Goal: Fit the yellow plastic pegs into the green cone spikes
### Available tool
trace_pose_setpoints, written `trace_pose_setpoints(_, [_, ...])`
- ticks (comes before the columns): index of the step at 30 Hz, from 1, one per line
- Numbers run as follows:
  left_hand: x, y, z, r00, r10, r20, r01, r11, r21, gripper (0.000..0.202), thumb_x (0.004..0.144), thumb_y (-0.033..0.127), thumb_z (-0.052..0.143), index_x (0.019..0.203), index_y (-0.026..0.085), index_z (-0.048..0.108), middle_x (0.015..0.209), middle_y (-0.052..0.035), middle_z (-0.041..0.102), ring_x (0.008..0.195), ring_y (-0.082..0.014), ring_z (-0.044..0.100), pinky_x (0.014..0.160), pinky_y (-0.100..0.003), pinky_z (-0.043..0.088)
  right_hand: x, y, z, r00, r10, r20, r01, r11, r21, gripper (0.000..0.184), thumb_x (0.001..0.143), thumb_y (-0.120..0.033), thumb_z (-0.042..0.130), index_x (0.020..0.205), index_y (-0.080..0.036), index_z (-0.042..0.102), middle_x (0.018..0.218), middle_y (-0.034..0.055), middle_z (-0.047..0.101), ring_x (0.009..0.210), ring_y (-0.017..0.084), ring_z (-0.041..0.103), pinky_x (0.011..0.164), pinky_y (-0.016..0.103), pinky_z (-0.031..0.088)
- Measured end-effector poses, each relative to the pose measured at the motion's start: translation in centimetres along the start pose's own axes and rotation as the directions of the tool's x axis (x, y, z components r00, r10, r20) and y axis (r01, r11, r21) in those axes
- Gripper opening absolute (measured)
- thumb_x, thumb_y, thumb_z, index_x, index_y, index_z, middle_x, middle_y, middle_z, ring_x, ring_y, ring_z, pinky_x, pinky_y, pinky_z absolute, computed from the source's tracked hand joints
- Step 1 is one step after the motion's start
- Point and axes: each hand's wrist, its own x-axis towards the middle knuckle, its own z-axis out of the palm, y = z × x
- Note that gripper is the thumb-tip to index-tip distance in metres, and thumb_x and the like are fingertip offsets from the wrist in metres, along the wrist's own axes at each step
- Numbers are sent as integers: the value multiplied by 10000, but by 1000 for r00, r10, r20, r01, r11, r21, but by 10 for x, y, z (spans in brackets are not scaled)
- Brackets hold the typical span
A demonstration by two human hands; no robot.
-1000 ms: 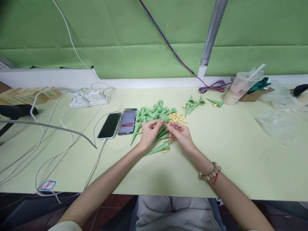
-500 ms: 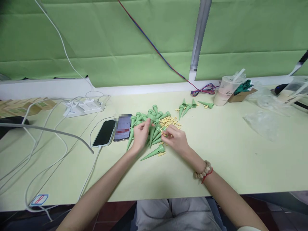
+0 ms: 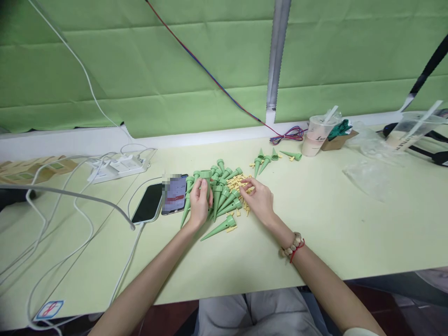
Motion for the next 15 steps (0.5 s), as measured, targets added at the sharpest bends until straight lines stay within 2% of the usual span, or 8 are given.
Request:
trace_pose_setpoints(5, [-7,2,3,997,-14,78,16,1000,-26,366,808,561,407,712,209,382,407,71,321,361,-71,290,416,-247,227,-1,-3,1,996,18,89,-42,960,278,290,741,-383,569,953,-199,643,989,65,661,556,131,617,519,261,492])
trace_pose_setpoints(9, [-8,1,4,996,-4,87,7,999,-35,345,820,544,394,733,211,381,427,71,328,374,-78,319,426,-244,247,1,-6,0,984,113,136,-162,882,443,329,707,-425,599,908,-167,640,964,92,654,541,136,619,444,236,483])
trace_pose_setpoints(12, [-9,2,3,997,60,52,-60,998,0,317,828,517,399,911,210,392,484,66,383,444,-100,412,481,-245,319,8,-5,-5,970,233,68,-233,811,538,324,685,-410,612,896,-163,615,943,74,633,517,111,596,392,207,453])
trace_pose_setpoints(15, [-11,3,3,987,151,46,-155,983,102,287,850,463,389,979,207,370,595,32,471,585,-123,501,610,-267,395,15,0,-10,922,386,-26,-282,717,637,288,668,-360,603,888,-175,587,887,31,606,536,92,580,393,184,440])
